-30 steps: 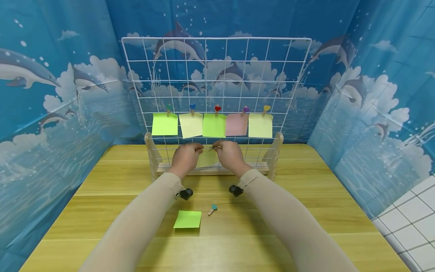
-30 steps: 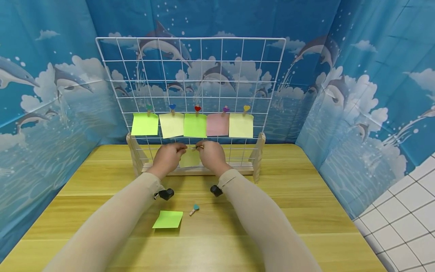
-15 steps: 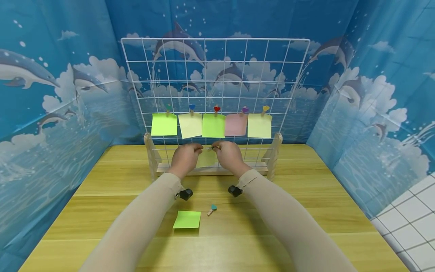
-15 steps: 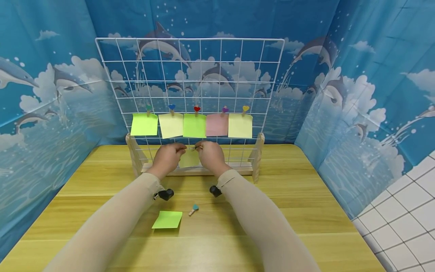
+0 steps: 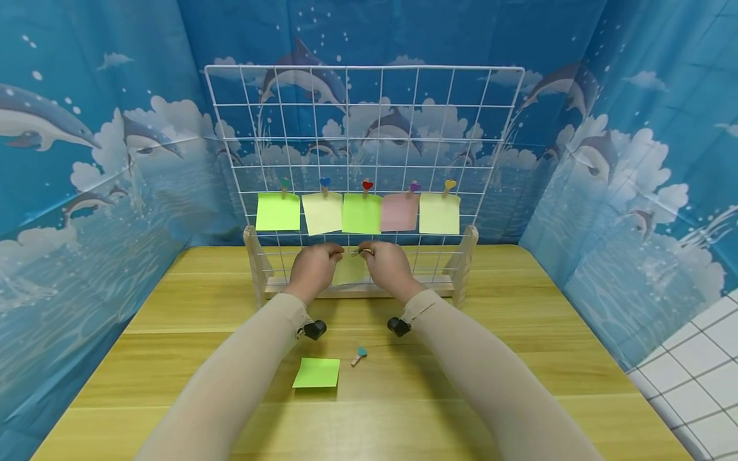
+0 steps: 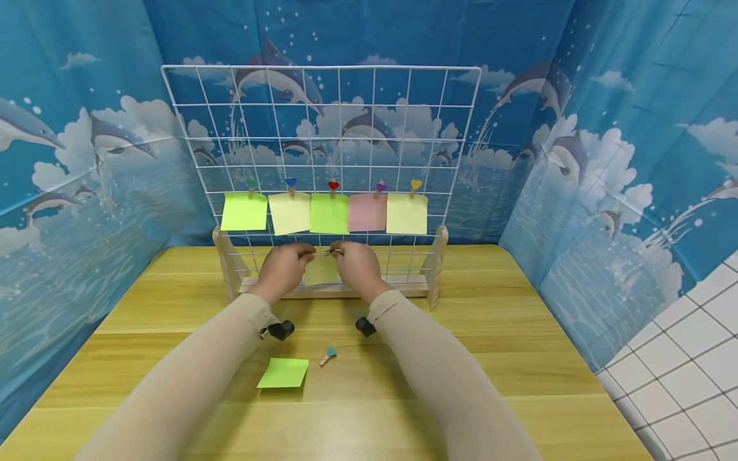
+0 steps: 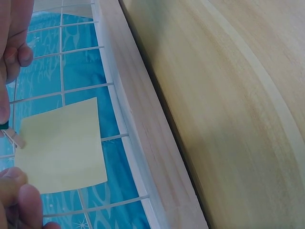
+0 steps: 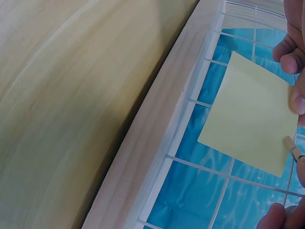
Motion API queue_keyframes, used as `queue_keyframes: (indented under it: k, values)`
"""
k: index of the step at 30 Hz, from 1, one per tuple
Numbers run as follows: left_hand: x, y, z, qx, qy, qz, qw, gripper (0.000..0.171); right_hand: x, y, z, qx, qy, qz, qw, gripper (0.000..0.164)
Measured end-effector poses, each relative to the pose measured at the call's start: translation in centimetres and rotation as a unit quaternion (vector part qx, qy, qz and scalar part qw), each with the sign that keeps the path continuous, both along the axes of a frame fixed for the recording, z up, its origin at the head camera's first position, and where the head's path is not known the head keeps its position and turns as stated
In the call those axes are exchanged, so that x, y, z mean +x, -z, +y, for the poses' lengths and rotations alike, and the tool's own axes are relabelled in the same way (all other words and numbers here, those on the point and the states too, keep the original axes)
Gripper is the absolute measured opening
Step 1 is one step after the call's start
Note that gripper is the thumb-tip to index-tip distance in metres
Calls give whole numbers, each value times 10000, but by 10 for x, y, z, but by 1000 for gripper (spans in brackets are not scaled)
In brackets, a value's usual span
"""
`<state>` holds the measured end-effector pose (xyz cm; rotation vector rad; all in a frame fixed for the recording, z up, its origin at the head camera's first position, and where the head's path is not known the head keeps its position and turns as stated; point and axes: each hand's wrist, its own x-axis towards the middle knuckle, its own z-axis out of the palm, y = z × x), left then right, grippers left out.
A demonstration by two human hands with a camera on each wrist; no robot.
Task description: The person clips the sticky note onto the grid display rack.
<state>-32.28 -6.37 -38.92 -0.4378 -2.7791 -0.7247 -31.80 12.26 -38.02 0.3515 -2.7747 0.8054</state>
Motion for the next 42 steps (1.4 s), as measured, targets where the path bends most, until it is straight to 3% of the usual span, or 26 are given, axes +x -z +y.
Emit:
queue_keyframes:
  k: [16,42]
  values:
    - [-2,1,-1,32,63,30,10000,29,1,6,2,49,-228,207,9995,36]
    - [1,-1,-2,87,131,10,9999,30,1,11,6,-316,-616,-528,9962,58]
